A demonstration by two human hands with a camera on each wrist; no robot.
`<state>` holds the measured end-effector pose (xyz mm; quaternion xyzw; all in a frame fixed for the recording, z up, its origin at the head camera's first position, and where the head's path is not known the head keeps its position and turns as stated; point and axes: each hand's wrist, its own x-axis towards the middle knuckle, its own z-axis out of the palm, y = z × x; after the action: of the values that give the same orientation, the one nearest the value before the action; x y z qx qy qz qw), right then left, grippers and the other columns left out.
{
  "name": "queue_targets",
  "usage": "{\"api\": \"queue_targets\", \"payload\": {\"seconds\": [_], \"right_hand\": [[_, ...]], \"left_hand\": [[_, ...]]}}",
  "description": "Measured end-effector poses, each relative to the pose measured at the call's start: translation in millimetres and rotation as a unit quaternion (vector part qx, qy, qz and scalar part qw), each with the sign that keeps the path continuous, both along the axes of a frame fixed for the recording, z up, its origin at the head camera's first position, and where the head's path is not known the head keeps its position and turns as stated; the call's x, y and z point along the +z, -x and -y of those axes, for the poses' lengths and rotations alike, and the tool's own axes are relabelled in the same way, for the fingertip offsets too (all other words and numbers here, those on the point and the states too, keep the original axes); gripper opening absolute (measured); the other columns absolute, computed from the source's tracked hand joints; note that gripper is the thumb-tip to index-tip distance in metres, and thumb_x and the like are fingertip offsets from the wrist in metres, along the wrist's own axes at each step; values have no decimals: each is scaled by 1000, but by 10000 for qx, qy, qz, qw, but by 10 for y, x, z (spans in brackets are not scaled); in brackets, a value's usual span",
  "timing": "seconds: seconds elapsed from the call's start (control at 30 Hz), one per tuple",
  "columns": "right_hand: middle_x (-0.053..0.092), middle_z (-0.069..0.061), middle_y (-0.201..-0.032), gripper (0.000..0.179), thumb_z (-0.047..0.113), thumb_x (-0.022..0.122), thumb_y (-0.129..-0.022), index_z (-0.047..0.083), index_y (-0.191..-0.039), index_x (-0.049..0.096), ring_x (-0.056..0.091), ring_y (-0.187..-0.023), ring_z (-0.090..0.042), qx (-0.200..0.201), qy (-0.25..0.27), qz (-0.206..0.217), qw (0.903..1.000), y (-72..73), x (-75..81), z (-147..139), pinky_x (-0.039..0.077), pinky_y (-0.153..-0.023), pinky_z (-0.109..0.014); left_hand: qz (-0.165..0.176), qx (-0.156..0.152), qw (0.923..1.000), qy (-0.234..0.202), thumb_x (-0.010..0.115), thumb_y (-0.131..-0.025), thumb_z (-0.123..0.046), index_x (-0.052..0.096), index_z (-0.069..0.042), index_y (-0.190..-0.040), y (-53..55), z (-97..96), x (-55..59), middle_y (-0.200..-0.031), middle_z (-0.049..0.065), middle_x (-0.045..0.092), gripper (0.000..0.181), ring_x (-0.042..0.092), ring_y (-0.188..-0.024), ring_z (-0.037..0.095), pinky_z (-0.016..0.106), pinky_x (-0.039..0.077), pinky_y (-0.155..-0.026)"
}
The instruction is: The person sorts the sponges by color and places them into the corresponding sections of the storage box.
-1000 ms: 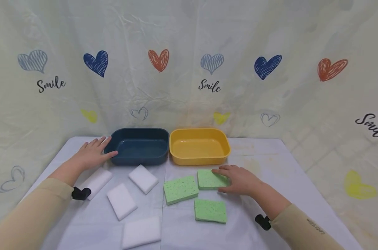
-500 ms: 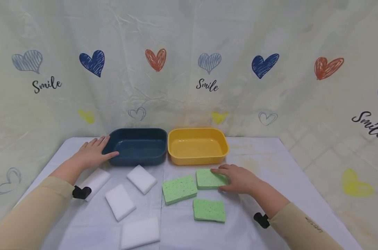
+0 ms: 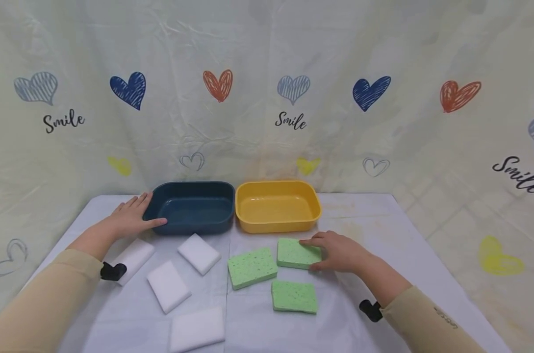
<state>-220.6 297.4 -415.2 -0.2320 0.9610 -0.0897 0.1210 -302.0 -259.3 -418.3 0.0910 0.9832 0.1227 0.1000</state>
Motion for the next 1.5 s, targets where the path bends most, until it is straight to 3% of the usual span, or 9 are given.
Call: {"api": "queue_targets", "payload": {"seconds": [0.4, 0.7, 1.1, 1.27, 1.5], "right_hand": [[62, -4, -128, 59, 53, 77, -82, 29, -134, 64, 55, -118, -30, 105, 230, -521, 9983, -57, 46, -52, 48, -97, -53], [61, -6, -130, 57, 50, 78, -81, 31, -133, 66, 55, -120, -32, -114, 354, -618, 9974, -103, 86, -132, 47, -97, -54], [60, -6, -132, 61, 63, 70, -82, 31, -134, 64, 53, -121, -33, -23, 523, -768, 9957, -95, 115, -181, 47, -97, -55], [60, -9, -131, 59, 59, 70, -85, 27, -134, 65, 53, -121, -35, 137, 656, -875, 9939, -93, 190, -156, 46, -97, -56], [59, -9, -134, 59, 60, 70, -84, 29, -134, 65, 52, -123, -35, 57, 719, -790, 9943, -57, 298, -74, 49, -94, -54]], "left_hand": [[13, -33, 10000, 20, 44, -81, -85, 1, 6, -156, -48, -20, 54, -161, 29, 4, 126, 3, -146, 51, 68, -1, -114], [133, -17, 9999, -104, 47, -82, -83, 1, 7, -155, -34, -43, 47, -160, 31, 5, 125, 3, -145, 53, 69, 0, -114], [100, -26, 9997, -219, 49, -82, -82, 1, 7, -155, -26, -32, 26, -159, 33, 7, 124, 7, -143, 56, 69, 4, -113], [128, -31, 9996, -232, 49, -82, -82, 0, 6, -155, -14, -37, 10, -159, 32, 7, 125, 7, -143, 55, 70, 4, -113], [105, -42, 9996, -255, 51, -84, -79, 0, 7, -155, -25, -47, 33, -158, 35, 8, 123, 8, -143, 56, 70, 6, -112]]}}
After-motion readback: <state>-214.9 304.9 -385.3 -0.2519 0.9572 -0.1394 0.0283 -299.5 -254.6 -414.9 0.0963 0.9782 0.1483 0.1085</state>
